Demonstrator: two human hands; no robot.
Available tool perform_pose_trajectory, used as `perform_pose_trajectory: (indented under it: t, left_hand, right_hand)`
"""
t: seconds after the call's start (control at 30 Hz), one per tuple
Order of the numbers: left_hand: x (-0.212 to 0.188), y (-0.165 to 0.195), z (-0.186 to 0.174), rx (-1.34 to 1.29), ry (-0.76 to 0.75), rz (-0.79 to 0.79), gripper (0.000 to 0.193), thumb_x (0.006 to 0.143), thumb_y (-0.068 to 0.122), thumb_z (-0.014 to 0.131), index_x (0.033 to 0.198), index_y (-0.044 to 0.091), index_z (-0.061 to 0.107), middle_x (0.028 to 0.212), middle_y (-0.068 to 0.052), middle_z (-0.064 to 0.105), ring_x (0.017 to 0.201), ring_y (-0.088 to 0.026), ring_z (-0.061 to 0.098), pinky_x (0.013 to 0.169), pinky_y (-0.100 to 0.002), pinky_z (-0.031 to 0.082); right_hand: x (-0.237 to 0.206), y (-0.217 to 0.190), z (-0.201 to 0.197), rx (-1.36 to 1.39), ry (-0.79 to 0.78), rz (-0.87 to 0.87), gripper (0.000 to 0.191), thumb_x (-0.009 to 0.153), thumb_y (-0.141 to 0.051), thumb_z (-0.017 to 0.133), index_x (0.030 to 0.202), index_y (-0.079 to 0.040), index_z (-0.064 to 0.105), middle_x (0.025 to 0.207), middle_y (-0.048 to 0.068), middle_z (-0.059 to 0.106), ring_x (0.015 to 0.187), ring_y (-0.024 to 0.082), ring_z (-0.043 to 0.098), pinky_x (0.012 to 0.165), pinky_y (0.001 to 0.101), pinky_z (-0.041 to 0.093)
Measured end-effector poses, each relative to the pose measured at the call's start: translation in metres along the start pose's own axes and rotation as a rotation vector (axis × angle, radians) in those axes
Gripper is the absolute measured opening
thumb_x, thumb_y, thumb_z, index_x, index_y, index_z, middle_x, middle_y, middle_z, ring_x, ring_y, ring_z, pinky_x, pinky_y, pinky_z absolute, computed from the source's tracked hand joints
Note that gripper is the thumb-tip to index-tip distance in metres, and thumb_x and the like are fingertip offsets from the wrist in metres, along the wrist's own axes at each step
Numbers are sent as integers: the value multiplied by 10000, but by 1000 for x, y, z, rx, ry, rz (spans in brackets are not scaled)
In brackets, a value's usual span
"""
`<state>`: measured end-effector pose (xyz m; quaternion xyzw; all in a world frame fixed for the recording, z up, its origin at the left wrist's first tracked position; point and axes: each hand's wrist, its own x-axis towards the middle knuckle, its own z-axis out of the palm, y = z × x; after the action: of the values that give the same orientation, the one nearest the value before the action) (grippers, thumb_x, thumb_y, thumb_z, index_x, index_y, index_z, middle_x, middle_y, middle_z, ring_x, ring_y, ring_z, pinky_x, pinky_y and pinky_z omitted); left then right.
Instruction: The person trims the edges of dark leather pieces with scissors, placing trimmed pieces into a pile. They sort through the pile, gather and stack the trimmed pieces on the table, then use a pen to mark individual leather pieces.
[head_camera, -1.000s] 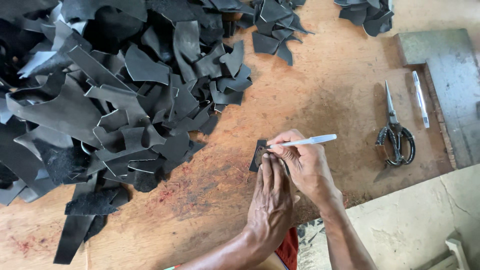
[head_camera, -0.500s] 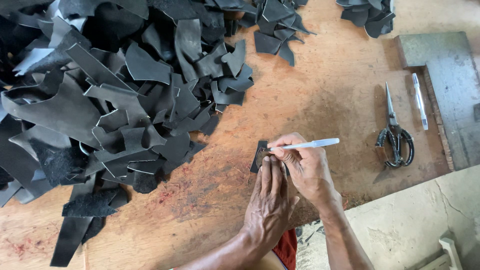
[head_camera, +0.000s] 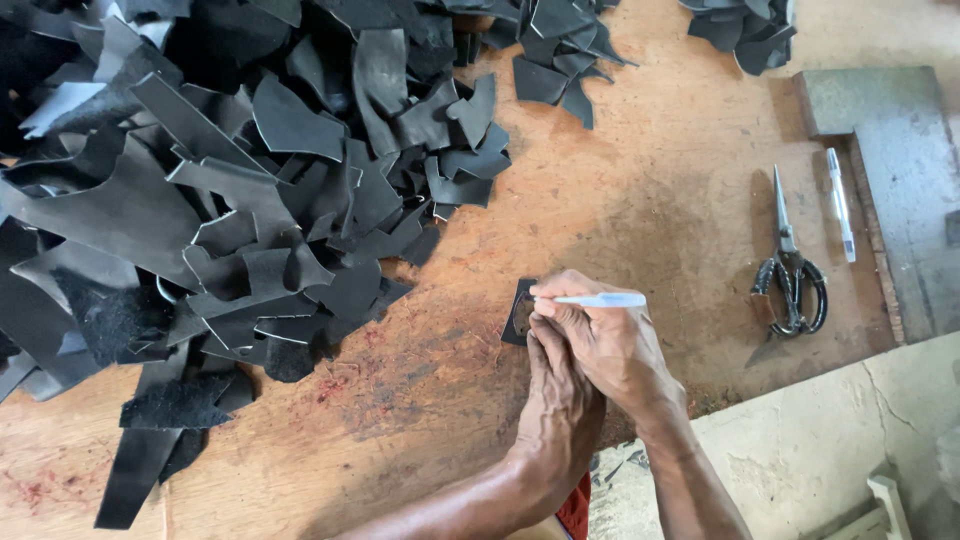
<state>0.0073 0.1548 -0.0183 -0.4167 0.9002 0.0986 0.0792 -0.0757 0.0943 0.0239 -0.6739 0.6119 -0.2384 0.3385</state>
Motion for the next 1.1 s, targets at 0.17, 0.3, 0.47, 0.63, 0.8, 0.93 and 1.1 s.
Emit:
perform_pose_trajectory:
  t: [0.17, 0.3, 0.47, 0.63, 0.8, 0.93, 1.1]
  left_hand:
    - [-3, 0, 0, 61, 117, -54, 717, 875, 296, 561, 1376, -210, 476, 1415, -503, 387, 1281, -672, 380, 1088, -669, 303]
    - [-3, -5, -3, 25, -60, 66, 715, 906, 324, 560, 1348, -232, 472, 1406, -548, 353, 1300, -710, 334, 1088, -700, 269]
    - [-2, -1, -2, 95, -116, 114, 713, 898, 311, 564, 1378, -206, 464, 1422, -518, 363, 1296, -683, 352, 1061, -727, 272]
    - [-5, 4, 5, 38, -73, 124, 687, 918, 294, 539, 1402, -187, 460, 1439, -493, 373, 1337, -676, 337, 1078, -745, 246]
    - [-4, 3, 8, 56, -93, 151, 703, 917, 282, 543, 1431, -184, 431, 1454, -502, 347, 1331, -679, 336, 1068, -763, 245]
    - [-2, 4, 7, 55, -137, 162, 717, 912, 279, 559, 1440, -184, 418, 1466, -506, 324, 1337, -680, 326, 1075, -760, 236]
    - [-3, -1, 2, 10, -127, 162, 684, 932, 271, 552, 1428, -184, 429, 1461, -511, 331, 1345, -679, 323, 1082, -756, 232]
  right_hand:
    - [6, 9, -4, -28, -40, -74, 169, 982, -175, 637, 1059, -55, 729, 949, 65, 770, 851, 168, 757, 726, 296, 591]
    - [7, 19, -1, -40, -50, -73, 158, 960, -175, 660, 1047, -72, 743, 972, 48, 788, 847, 154, 769, 719, 294, 620]
    - [4, 17, 1, 92, -109, -132, 112, 963, -150, 683, 1007, -68, 745, 938, 66, 789, 825, 182, 776, 713, 317, 613]
    - [-7, 9, -11, -76, -134, -177, 151, 889, -134, 732, 1015, -54, 758, 1016, 111, 784, 932, 240, 770, 794, 344, 614]
    - [-6, 4, -10, -117, -129, -214, 134, 900, -112, 710, 1014, -52, 750, 1032, 125, 776, 950, 260, 766, 819, 354, 604]
    - [-7, 3, -10, -128, -135, -185, 135, 893, -107, 713, 1011, -57, 752, 1011, 117, 780, 961, 255, 771, 823, 354, 605]
    - [-6, 4, -10, -102, -130, -213, 130, 904, -84, 687, 1015, -54, 747, 1054, 123, 771, 1011, 262, 757, 881, 359, 592]
